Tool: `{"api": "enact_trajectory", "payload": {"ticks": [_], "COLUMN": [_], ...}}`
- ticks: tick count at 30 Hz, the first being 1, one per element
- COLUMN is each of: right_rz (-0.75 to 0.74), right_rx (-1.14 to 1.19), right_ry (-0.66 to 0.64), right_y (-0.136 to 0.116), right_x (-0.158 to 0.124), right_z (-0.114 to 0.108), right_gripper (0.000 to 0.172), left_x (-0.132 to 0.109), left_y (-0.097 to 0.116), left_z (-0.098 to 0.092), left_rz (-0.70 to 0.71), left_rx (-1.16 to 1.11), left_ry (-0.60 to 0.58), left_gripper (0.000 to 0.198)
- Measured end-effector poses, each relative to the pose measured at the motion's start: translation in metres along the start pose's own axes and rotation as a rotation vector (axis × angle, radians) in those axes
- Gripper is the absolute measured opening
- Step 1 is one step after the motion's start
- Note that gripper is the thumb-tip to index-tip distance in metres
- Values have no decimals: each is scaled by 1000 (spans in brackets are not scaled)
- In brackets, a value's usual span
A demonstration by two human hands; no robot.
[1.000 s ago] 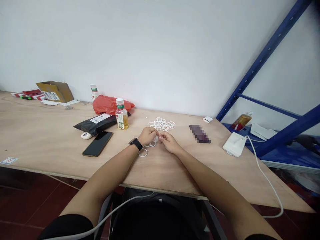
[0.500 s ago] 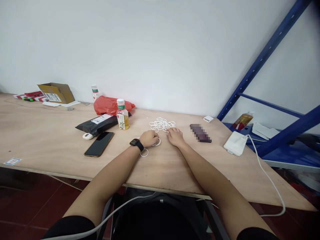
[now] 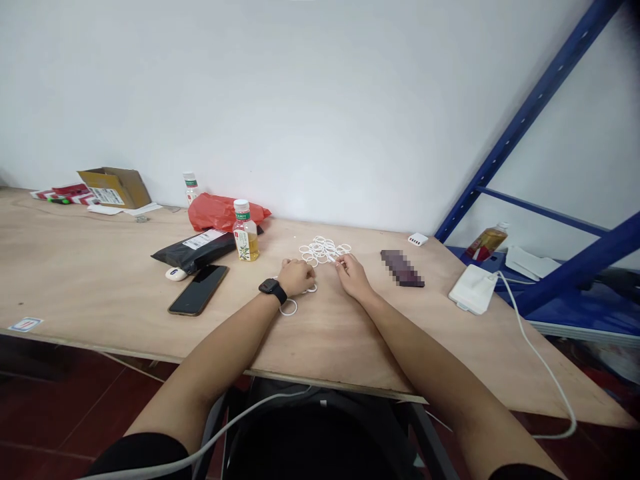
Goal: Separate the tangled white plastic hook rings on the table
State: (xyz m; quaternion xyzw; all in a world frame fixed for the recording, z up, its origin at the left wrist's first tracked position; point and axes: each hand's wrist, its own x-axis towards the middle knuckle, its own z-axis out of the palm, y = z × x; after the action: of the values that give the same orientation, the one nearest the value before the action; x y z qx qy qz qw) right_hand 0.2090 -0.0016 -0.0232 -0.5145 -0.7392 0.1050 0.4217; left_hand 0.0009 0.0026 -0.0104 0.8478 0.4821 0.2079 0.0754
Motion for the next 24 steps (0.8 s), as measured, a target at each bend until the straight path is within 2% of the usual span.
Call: {"api": "enact_trajectory", "payload": {"ticks": [3,5,8,10,13,17,24], "right_rz": [34,41,50,96,177,257,266], "right_rx": [143,244,422,523,624,695,653], "right_ry": [-21,-37,-49,-48,-69,-133,-88], "right_y": [-13,-22,-30,-31,-28,-23,-22], "right_x": [-5,-8,-11,-11,-11,-10,-8], "right_z": [2,4,8,10,12,13,13], "right_gripper": [18,20,23,25,29,27,17], "left_x": [-1,-2,-3,-3,-2,-1,-1], "left_y": [2,7,18,23,22,17,18], "left_z": [-5,-8,-12,-13,-12,-10,-9], "left_rz": [-24,55,178,192,173,168,178], "left_rx": [-37,-114,-196,-200,-206,-223,-188], "left_ry": [118,157,112,78,93,128,116], "left_gripper": [35,39,33,30,36,37,34]}}
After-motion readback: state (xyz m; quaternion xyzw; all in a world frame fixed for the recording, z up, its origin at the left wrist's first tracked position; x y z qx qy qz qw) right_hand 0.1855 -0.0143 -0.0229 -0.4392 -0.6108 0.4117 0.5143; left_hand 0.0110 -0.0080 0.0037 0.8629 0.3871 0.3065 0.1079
